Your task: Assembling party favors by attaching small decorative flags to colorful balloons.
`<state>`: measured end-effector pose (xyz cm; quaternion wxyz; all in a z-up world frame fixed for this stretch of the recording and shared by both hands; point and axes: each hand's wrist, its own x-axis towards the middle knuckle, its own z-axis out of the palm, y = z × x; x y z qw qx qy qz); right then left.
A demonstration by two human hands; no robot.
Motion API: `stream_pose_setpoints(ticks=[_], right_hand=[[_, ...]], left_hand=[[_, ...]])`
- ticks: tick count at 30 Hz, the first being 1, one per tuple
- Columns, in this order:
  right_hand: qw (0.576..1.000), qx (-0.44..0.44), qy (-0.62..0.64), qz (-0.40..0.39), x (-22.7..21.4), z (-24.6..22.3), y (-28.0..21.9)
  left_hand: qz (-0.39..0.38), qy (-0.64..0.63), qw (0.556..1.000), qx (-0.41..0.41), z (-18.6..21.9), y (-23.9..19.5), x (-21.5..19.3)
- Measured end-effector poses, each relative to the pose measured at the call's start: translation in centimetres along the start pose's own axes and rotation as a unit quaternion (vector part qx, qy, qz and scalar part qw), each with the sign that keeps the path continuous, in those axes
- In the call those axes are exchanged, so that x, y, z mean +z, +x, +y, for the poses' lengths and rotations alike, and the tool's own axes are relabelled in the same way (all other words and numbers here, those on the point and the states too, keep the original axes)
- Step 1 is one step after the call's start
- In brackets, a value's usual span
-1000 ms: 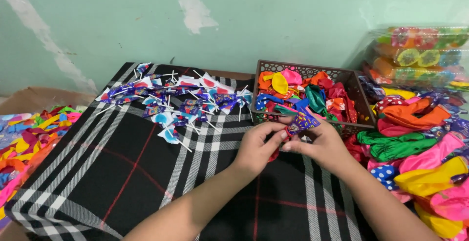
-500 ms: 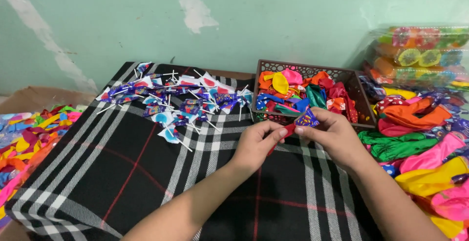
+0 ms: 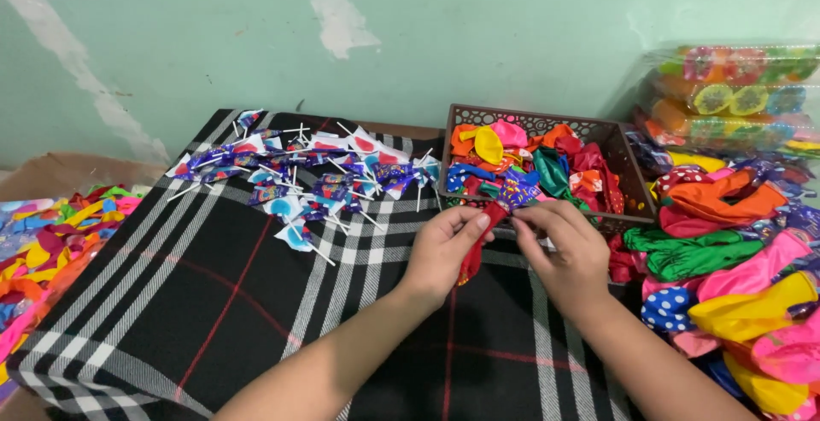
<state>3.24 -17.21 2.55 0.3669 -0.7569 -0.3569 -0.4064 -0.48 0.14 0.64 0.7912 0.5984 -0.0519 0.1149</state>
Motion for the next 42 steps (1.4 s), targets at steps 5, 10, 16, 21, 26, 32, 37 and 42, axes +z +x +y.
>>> stream_pose_setpoints(ticks=[5,10,16,21,26,32,37,42], right_hand=[[1.000,-0.014,0.018,0.019,0.8,0.2,-0.1],[0.999,-0.026,0.017,0.027,1.1,1.6,-0.6],[0.993,-0.092,-0.020,0.077,0.0,1.2,0.4],[0.996,-0.069,0.036,0.047,-0.2,-0.2,1.5],[0.995,-0.045,0.076,0.034,-0.3,-0.6,1.2],[0.994,-0.029,0.102,0.029,-0.4,-1.3,0.9],[0.993,-0.019,0.114,0.028,-0.3,-1.6,0.7],[0.991,-0.025,0.131,0.026,-0.1,-1.6,0.5]], left_hand=[[-0.015,-0.058,0.998,-0.008,-2.1,0.5,0.1],[-0.034,-0.059,0.998,-0.010,-3.0,0.4,0.2],[-0.058,-0.053,0.997,-0.003,-3.3,0.2,0.6],[-0.041,0.064,0.994,0.080,-1.4,0.4,0.1],[-0.023,0.121,0.979,0.162,-0.5,0.3,0.0],[-0.016,0.164,0.959,0.232,-0.8,0.6,-0.4],[-0.032,0.158,0.951,0.264,-1.3,0.6,-0.3],[-0.049,0.164,0.942,0.289,-1.8,0.7,-0.5]])
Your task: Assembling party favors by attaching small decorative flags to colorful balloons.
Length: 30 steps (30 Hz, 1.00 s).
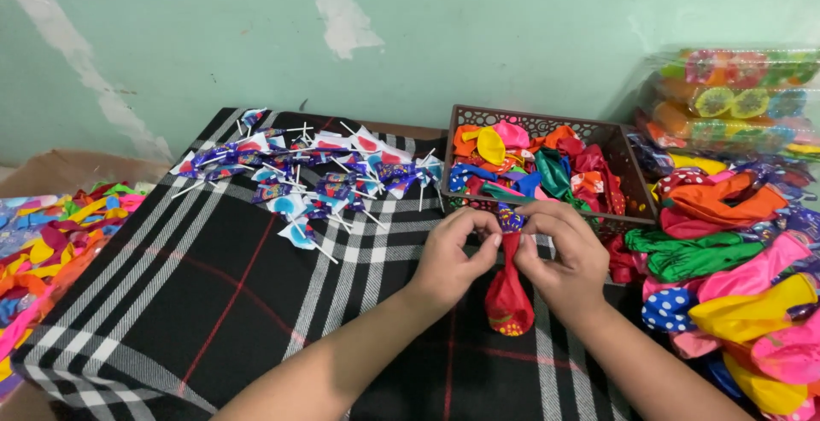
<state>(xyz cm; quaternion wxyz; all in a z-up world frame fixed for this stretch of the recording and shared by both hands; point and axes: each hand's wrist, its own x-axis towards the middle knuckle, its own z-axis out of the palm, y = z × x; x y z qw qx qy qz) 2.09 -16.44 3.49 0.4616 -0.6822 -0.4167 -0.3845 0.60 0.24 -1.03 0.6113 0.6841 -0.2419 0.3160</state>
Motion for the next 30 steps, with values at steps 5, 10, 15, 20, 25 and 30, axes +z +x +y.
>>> stream_pose_setpoints(ticks=[5,10,15,20,25,30], right_hand=[[1.000,-0.007,0.004,-0.005,0.0,0.1,-0.4],[0.999,-0.028,0.024,-0.008,0.0,-0.3,-0.2],[0.999,-0.038,-0.010,-0.005,0.0,0.3,-0.1],[1.000,0.011,-0.011,-0.008,-0.5,1.2,0.2],[0.969,0.226,0.093,-0.036,-0.8,1.8,0.0],[0.932,0.331,0.132,-0.060,-0.5,1.2,0.8]], left_hand=[[-0.004,0.011,1.000,0.023,-0.1,0.3,-0.4],[-0.006,0.004,1.000,0.022,0.5,0.7,-0.9],[-0.033,-0.085,0.991,-0.097,-0.5,-0.2,-0.2],[-0.100,-0.232,0.945,-0.208,0.3,-0.8,0.9],[-0.104,-0.127,0.969,-0.184,-0.3,-0.5,0.2],[-0.152,-0.061,0.968,-0.192,-0.1,-0.5,0.2]])
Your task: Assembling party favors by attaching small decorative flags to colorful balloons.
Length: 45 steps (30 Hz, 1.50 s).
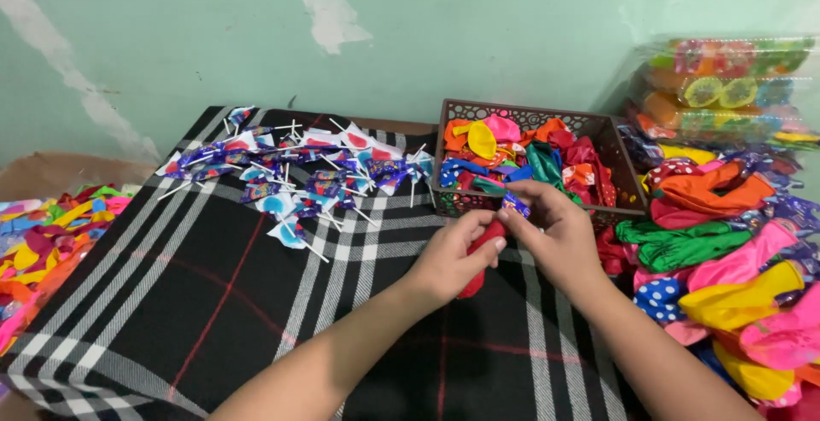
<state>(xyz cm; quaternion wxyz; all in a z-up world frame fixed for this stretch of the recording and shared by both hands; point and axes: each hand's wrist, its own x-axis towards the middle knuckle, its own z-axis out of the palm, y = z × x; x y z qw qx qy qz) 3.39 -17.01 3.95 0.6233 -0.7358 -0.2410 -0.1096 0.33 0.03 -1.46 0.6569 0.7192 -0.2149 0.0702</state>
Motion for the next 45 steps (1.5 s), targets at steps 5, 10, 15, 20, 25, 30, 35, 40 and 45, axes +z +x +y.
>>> stream_pose_setpoints(ticks=[5,10,15,20,25,30,35,40,45], right_hand=[[0.998,0.010,-0.056,0.036,-0.9,-0.1,-0.1],[0.992,0.017,-0.107,0.058,-1.9,-1.5,-2.2],[0.992,0.023,-0.104,0.072,-4.6,-2.5,-4.5],[0.979,0.034,-0.162,0.122,-13.7,-3.9,-6.0],[0.966,0.045,-0.175,0.183,-22.1,-4.7,-5.9],[0.821,0.092,-0.547,0.132,-25.3,-3.0,-3.5],[0.819,0.032,-0.572,0.037,-22.2,0.1,-5.0],[0.784,0.074,-0.616,0.005,-22.6,2.8,-4.5],[0.815,-0.031,-0.571,0.096,-20.4,0.2,-3.2]], left_hand=[[-0.017,-0.001,0.997,-0.073,0.0,-0.1,-0.2],[-0.068,0.000,0.994,-0.086,0.4,-0.3,0.7],[-0.172,0.018,0.982,-0.075,2.0,-0.5,0.7],[-0.204,0.002,0.975,-0.088,1.3,-0.7,0.1],[-0.201,0.025,0.974,-0.097,2.0,-0.3,0.1],[-0.179,0.081,0.971,-0.139,2.8,-0.2,-0.1],[-0.093,0.084,0.990,-0.063,0.9,0.3,-1.9],[0.053,0.060,0.997,-0.005,0.5,0.7,-2.7],[0.233,-0.029,0.971,0.049,2.5,1.2,-4.7]])
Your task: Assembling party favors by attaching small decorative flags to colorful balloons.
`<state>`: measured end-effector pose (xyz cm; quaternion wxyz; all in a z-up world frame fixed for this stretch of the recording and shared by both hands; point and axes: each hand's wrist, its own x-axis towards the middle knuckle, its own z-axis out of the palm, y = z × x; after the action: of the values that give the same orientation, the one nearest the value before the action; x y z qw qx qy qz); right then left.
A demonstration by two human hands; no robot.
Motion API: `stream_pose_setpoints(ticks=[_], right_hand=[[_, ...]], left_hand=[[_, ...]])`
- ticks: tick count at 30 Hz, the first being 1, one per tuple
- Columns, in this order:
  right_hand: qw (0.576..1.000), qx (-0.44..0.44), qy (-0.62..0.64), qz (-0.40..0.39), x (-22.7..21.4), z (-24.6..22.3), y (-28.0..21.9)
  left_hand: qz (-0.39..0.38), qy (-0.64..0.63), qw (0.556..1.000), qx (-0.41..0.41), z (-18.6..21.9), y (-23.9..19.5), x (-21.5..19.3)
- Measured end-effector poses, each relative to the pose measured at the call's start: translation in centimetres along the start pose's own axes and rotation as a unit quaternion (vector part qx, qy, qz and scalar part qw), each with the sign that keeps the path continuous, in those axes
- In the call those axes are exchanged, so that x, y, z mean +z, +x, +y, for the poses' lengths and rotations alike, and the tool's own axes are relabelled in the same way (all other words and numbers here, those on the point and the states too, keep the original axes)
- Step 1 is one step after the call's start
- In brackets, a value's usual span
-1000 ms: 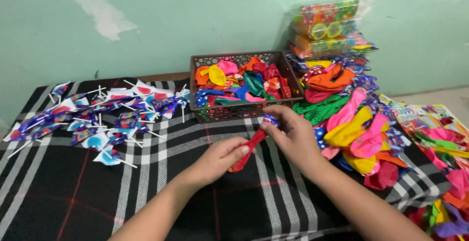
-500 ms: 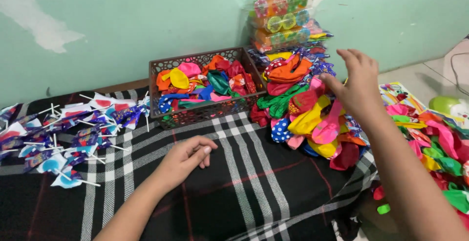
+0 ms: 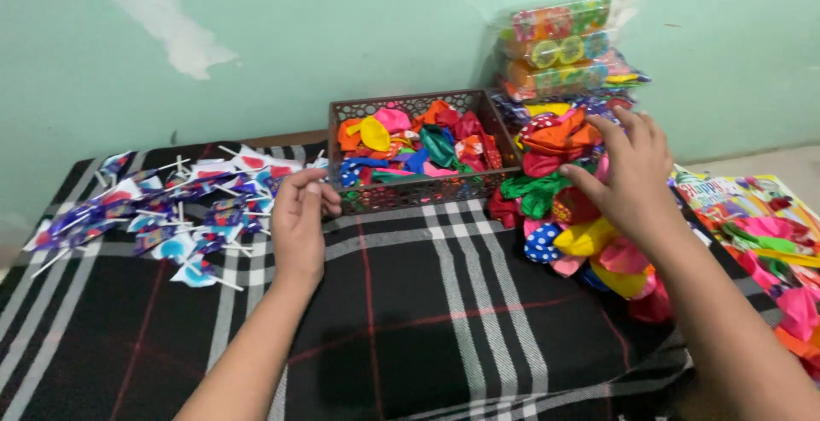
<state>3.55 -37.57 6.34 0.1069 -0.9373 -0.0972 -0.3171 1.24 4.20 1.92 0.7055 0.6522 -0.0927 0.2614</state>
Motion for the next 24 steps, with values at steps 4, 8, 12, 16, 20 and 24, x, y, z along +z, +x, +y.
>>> stream_pose_setpoints(ticks=[4,8,12,16,20,24], right_hand=[[0.994,-0.083,0.044,0.060,1.6,-3.9,1.5],[0.974,-0.192,0.119,0.034,4.1,-10.3,2.8],[0.958,-0.226,0.169,-0.049,6.9,-17.2,2.5],[0.959,-0.224,0.158,-0.077,12.3,-20.8,3.5],[0.946,-0.273,0.171,-0.034,14.5,-24.3,5.9],[0.914,-0.398,0.069,0.037,18.8,-29.8,7.1]], left_hand=[[0.093,-0.047,0.994,-0.011,-0.3,2.8,-2.5],[0.148,-0.046,0.987,-0.038,-2.0,5.1,-6.2],[0.107,0.077,0.991,-0.030,-3.7,5.5,-9.8],[0.114,0.138,0.984,-0.023,-4.3,4.2,-11.3],[0.092,0.255,0.963,-0.008,-2.8,3.6,-11.0],[0.099,0.269,0.958,-0.011,-1.7,3.5,-10.9]])
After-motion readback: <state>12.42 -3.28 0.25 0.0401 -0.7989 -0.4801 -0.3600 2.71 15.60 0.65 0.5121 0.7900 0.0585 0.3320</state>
